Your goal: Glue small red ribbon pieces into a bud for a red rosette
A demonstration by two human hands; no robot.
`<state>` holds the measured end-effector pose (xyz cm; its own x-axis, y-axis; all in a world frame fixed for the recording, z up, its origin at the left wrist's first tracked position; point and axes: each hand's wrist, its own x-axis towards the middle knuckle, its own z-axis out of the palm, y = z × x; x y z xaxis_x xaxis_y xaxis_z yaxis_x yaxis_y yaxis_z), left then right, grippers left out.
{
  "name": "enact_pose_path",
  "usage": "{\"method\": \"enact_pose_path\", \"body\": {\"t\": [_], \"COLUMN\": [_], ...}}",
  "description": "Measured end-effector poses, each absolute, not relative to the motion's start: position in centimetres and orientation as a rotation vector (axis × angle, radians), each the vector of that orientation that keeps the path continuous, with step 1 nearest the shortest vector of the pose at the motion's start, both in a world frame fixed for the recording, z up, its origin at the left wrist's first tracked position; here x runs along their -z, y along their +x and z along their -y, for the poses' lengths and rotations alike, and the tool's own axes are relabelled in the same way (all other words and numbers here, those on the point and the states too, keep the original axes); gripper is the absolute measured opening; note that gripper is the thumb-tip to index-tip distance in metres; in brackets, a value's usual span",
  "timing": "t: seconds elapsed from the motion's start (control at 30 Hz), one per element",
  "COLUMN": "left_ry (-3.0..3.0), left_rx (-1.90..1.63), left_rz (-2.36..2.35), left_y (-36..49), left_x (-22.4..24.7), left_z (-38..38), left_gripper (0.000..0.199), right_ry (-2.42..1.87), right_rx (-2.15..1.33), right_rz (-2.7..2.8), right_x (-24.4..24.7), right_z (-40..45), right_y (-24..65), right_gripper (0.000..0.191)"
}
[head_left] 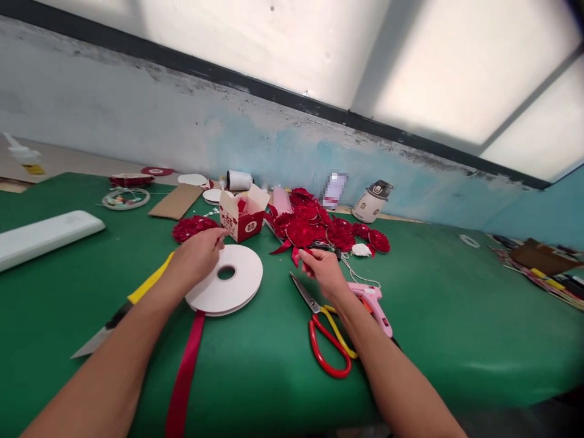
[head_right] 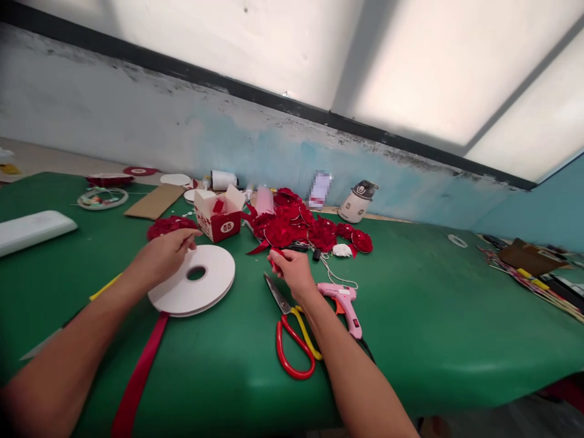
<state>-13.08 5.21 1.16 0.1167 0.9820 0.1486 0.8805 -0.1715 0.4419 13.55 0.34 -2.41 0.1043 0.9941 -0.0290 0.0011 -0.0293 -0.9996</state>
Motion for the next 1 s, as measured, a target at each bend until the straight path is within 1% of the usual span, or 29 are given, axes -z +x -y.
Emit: {"method": "enact_pose_path", "body": {"t": [0.13, 0.27, 0.47, 0.67, 0.87, 1.0], "left_ry": [2.135, 2.130, 2.368, 2.463, 2.462, 2.439], "left_rx": [-0.464, -0.318, -0.386, -0.279, -0.279, -0.302], "left_rz": [-2.082, -2.088, -2.034, -1.971, -1.942, -1.915], "left_y": [-13.2, -13.2, -11.0, -7.4, -5.3, -3.8], "left_x": [0.1, 0.7, 0.8, -0.1, -0.4, -0.1], "left_z": [-5.6, -5.4, -4.1, -3.2, -4.6, -6.2], "left_gripper": [0.044, 0.042, 0.036, 0.034, 0.028, 0.031], "right_ry": [-1.318, -1.297, -1.288, -1.174, -1.091, -1.061], "right_rx": [-1.111, -1.228, -1.409, -1.486, -1.518, -1.532], "right_rz": [1.237, 1.404, 1.597, 1.735, 1.869, 1.927], "right_x": [2.0, 1.8, 1.6, 0.6, 0.4, 0.7], "right_z": [0.0, 0.1, 0.2, 1.0, 1.6, 1.7], "right_y": [14.6, 14.6, 14.8, 14.9, 14.1, 13.8], "right_gripper": [0.033, 0.036, 0.033, 0.028, 0.031, 0.028]}}
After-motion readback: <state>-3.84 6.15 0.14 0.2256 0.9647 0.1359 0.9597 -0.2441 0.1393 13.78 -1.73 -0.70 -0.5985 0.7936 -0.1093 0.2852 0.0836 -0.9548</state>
